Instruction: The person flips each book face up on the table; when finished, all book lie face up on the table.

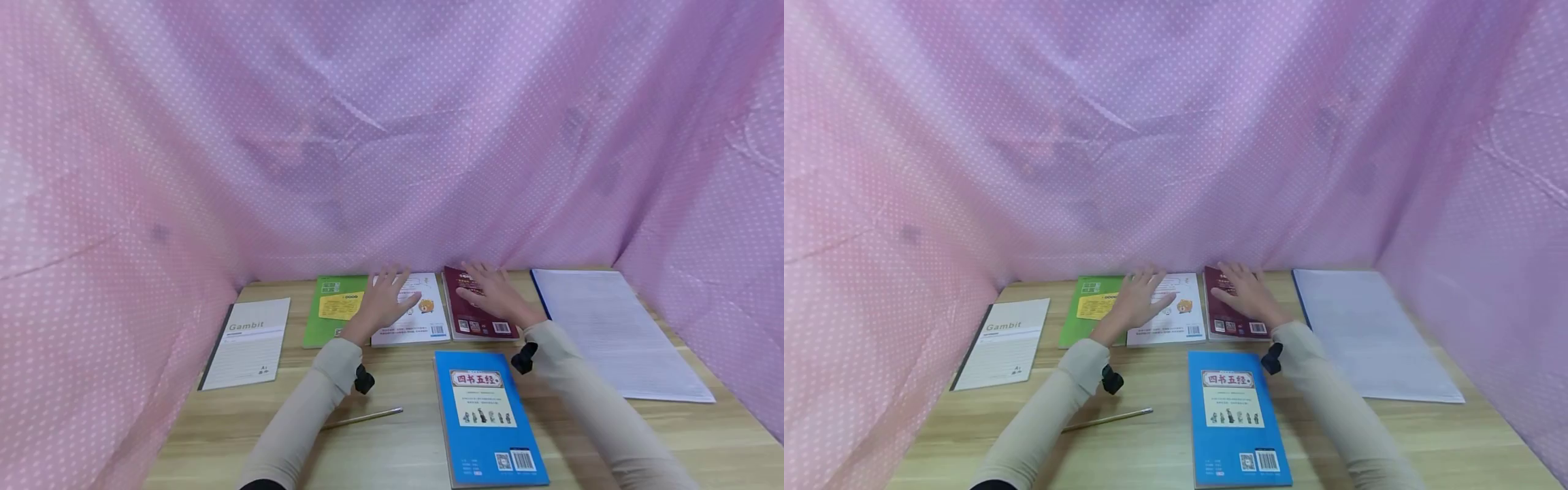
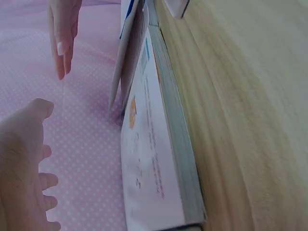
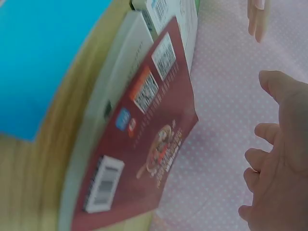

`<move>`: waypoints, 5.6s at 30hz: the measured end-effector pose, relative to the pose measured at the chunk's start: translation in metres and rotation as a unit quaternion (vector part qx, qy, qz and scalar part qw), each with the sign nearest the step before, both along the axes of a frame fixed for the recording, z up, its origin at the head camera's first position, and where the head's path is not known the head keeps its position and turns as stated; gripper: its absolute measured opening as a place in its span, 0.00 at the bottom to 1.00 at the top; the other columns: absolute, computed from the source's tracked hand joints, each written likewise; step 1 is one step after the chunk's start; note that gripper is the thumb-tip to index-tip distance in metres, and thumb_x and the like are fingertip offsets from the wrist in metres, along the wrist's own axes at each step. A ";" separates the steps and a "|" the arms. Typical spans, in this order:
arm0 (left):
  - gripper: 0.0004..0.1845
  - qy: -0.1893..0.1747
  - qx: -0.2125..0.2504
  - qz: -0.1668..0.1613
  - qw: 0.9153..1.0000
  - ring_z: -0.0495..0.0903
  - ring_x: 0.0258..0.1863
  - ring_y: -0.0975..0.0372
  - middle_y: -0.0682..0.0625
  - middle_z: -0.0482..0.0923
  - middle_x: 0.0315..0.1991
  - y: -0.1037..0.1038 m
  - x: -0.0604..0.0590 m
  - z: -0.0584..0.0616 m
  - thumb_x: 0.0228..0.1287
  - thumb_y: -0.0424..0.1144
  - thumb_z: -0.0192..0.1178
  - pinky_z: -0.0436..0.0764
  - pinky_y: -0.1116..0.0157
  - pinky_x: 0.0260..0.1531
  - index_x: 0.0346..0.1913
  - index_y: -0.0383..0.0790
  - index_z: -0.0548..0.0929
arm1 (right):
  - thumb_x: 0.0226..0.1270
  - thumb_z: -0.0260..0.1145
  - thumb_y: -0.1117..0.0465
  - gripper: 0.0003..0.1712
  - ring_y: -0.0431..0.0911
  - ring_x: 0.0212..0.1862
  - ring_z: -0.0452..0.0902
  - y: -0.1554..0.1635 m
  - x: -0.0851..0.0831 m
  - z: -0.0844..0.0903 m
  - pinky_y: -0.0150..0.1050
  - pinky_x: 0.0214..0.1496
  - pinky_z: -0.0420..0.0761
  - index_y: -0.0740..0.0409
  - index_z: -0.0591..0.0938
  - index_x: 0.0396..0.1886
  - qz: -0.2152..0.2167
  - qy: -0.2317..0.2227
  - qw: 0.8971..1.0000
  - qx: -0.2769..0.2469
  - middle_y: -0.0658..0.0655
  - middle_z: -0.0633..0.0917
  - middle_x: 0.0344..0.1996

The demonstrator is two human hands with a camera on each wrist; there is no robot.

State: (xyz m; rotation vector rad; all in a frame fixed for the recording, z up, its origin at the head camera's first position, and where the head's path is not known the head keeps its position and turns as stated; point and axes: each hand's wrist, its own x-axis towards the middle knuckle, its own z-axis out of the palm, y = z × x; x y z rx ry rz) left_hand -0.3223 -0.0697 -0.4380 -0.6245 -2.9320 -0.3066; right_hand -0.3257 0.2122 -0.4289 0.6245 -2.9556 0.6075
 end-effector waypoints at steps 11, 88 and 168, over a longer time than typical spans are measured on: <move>0.41 -0.054 0.086 -0.033 0.994 0.53 0.80 0.44 0.39 0.55 0.81 0.022 -0.001 0.014 0.75 0.63 0.48 0.56 0.44 0.79 0.81 0.44 0.56 | 0.77 0.58 0.46 0.43 0.70 0.79 0.48 0.020 -0.011 0.035 0.71 0.79 0.48 0.62 0.56 0.81 0.021 -0.038 0.999 -0.027 0.72 0.56 0.79; 0.48 -0.293 0.372 0.011 0.881 0.82 0.45 0.61 0.47 0.79 0.50 0.093 0.013 -0.043 0.46 0.24 0.79 0.86 0.64 0.51 0.73 0.30 0.68 | 0.66 0.66 0.72 0.36 0.71 0.70 0.66 0.095 -0.106 -0.036 0.63 0.74 0.69 0.75 0.66 0.72 -0.018 -0.230 0.958 -0.169 0.78 0.70 0.69; 0.48 -0.257 0.299 0.000 0.919 0.68 0.37 0.65 0.52 0.72 0.39 0.123 0.003 -0.052 0.49 0.32 0.81 0.72 0.70 0.40 0.73 0.29 0.68 | 0.71 0.62 0.72 0.37 0.72 0.71 0.65 0.118 -0.092 -0.034 0.62 0.73 0.70 0.71 0.61 0.77 -0.010 -0.228 0.948 -0.223 0.79 0.59 0.75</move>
